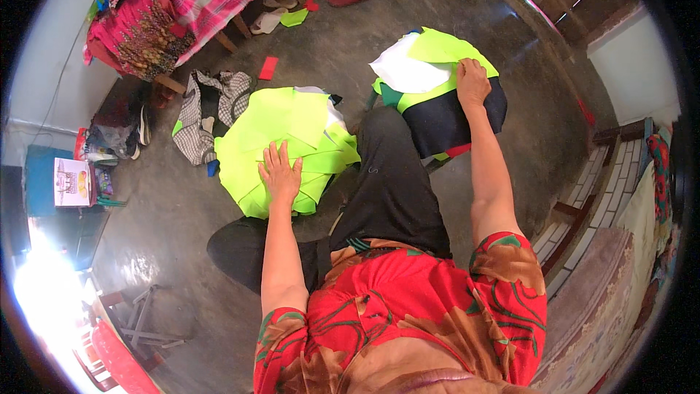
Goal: The person sits on the floor and folds multiple pieces of neon green and white fabric. They align the edges, fold the items in half, and stack them into two separate piles on the floor.
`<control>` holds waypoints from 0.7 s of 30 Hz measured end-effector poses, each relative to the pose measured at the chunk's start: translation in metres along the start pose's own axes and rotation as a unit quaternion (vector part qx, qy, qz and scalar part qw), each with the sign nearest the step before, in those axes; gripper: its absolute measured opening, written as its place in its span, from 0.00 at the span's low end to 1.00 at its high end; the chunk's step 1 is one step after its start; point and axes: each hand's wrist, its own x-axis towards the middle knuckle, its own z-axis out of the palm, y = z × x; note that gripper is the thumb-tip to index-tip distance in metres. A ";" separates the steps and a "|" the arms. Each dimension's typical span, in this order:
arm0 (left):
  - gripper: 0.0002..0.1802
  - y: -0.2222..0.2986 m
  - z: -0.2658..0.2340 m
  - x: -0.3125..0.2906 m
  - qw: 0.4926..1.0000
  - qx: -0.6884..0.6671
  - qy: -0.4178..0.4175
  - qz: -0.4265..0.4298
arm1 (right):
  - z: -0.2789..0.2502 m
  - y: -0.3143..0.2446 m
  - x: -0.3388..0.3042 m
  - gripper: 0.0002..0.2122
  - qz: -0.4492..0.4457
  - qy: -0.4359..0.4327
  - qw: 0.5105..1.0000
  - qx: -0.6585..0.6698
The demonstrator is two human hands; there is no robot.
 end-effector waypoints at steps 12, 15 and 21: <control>0.35 -0.001 0.005 0.000 0.999 -0.017 -0.023 -0.019 | -0.078 -0.051 -0.021 0.07 0.041 0.099 0.900 0.422; 0.37 -0.003 0.005 0.004 0.999 -0.015 -0.038 -0.023 | -0.086 -0.108 -0.071 0.06 0.030 0.013 0.833 0.553; 0.43 -0.025 -0.025 0.012 0.959 -0.274 -0.067 -0.023 | -0.030 -0.181 -0.150 0.07 0.127 -0.362 0.504 0.774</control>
